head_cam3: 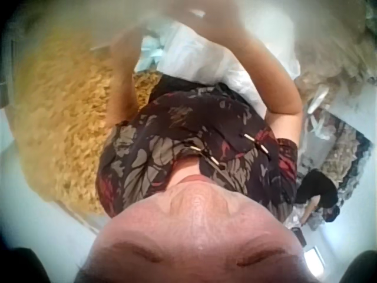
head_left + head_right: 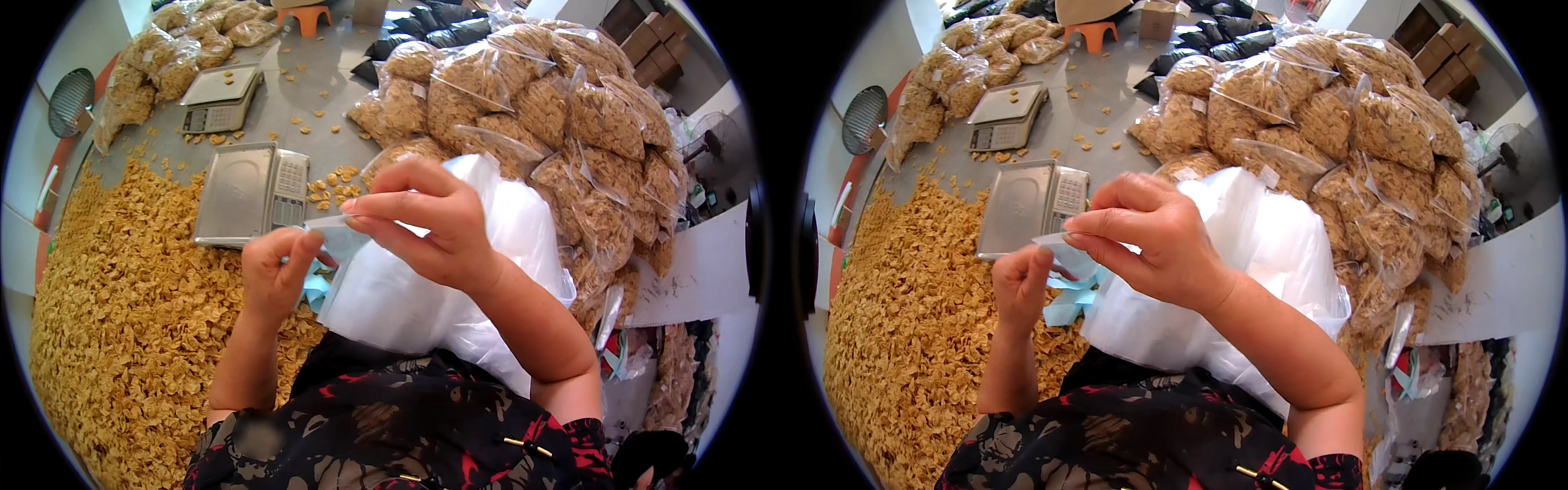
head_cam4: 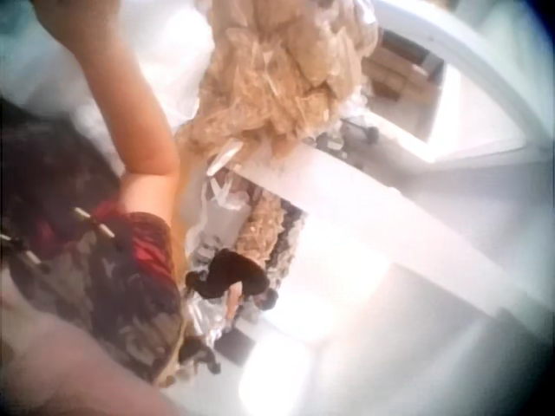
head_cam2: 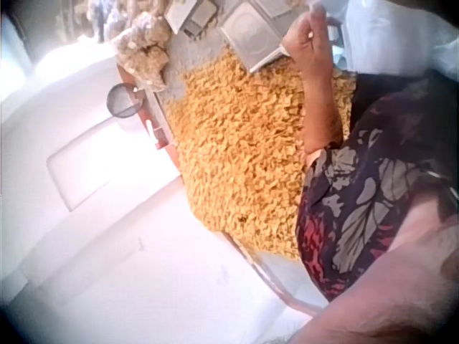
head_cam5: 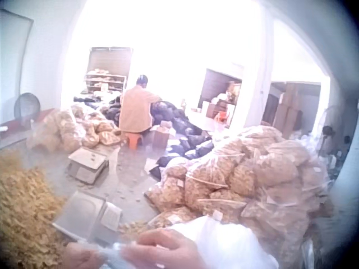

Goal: The person sits on the floor surrounded by piles of snacks and separates a stack of white and light blue plastic bags by hand. They repeatedly pull individual bags from the stack and place them aside.

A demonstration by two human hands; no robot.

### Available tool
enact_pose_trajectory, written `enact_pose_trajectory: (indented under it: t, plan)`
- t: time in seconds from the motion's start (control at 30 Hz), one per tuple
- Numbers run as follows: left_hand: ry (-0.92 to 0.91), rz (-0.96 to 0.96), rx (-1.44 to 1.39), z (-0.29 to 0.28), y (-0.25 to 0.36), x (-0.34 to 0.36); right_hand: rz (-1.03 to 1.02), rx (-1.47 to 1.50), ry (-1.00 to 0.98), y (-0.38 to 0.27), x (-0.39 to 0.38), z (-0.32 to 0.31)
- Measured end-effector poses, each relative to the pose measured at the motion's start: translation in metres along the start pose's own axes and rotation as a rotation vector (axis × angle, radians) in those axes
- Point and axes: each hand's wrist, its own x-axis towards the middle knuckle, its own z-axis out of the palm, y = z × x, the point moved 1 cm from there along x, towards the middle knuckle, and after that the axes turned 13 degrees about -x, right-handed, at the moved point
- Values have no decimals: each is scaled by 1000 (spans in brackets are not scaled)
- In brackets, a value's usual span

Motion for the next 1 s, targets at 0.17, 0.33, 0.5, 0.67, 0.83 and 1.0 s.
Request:
enact_pose_trajectory:
  t: [0.17,0.33,0.5,0.67,0.83,1.0]
  plan:
    - [404,120,-272,-16,-39,16,565,680,56,-3,-8,-44]
    - [566,103,-463,-19,-44,19,659,-81,-772,66,-68,-41]
    - [561,195,-58,-26,-72,13,385,-849,-494,28,-80,-26]
    - [313,-631,-179,6,-136,16,288,-864,-449,24,-135,10]
    - [230,-407,-494,54,-120,5,576,-334,-245,0,-107,8]
    - [152,-133,-73,46,-78,9,646,-380,-174,4,-81,38]
